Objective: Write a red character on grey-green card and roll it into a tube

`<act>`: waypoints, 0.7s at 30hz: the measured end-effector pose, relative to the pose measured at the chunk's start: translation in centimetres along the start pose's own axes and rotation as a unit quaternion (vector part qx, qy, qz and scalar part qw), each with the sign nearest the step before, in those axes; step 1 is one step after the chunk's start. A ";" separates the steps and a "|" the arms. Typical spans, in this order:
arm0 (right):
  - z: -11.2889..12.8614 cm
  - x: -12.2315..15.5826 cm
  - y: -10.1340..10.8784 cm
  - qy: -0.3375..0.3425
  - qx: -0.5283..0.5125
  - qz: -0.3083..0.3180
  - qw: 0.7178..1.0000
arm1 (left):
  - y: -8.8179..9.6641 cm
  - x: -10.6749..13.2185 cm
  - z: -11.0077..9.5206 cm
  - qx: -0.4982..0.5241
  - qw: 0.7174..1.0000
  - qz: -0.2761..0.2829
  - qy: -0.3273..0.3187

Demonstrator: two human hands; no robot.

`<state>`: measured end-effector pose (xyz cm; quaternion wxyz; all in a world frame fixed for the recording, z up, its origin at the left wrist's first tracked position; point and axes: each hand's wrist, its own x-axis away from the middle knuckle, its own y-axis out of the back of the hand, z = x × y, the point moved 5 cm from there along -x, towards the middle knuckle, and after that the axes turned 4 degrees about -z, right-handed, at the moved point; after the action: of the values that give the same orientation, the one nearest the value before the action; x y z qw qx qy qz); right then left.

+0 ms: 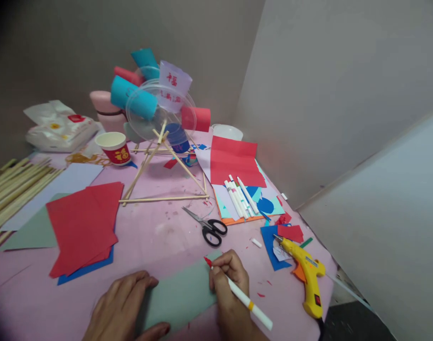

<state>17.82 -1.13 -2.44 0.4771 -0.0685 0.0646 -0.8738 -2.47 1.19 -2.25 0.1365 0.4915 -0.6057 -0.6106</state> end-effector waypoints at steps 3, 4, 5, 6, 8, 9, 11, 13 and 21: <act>0.1 0.0 0.3 0.001 -0.002 -0.009 1.000 | 0.3 -0.4 -0.1 0.059 0.998 0.027 0.019; 0.1 0.1 0.4 -0.002 -0.004 -0.009 1.000 | 0.4 -0.5 -0.1 0.079 0.996 0.035 0.031; 0.2 0.2 0.3 -0.005 -0.007 -0.006 1.000 | 0.5 -0.5 -0.1 0.097 0.994 0.039 0.043; 0.2 0.4 0.1 -0.009 -0.006 0.002 1.000 | 0.6 -0.6 -0.1 0.111 0.992 0.040 0.049; 0.3 0.9 -0.5 -0.017 0.008 0.032 0.999 | 0.6 -0.7 -0.3 0.134 0.989 0.045 0.051; 0.4 1.1 -0.9 -0.020 0.025 0.052 0.998 | 0.6 -0.7 -0.4 0.142 0.987 0.049 0.049; 0.6 1.7 -2.0 -0.019 0.078 0.098 0.992 | 0.7 -0.8 -0.6 0.152 0.986 0.050 0.040; 0.8 2.0 -2.9 -0.014 0.134 0.143 0.980 | 0.8 -1.0 -0.7 0.153 0.987 0.046 0.031; 0.3 0.9 -2.6 0.004 0.213 0.152 0.965 | 0.9 -1.1 -0.8 0.093 0.995 0.034 -0.004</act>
<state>15.28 -0.49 -1.64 0.6079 0.0488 -0.1114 -0.7846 -1.71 1.39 -0.80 0.1086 0.4792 -0.6763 -0.5488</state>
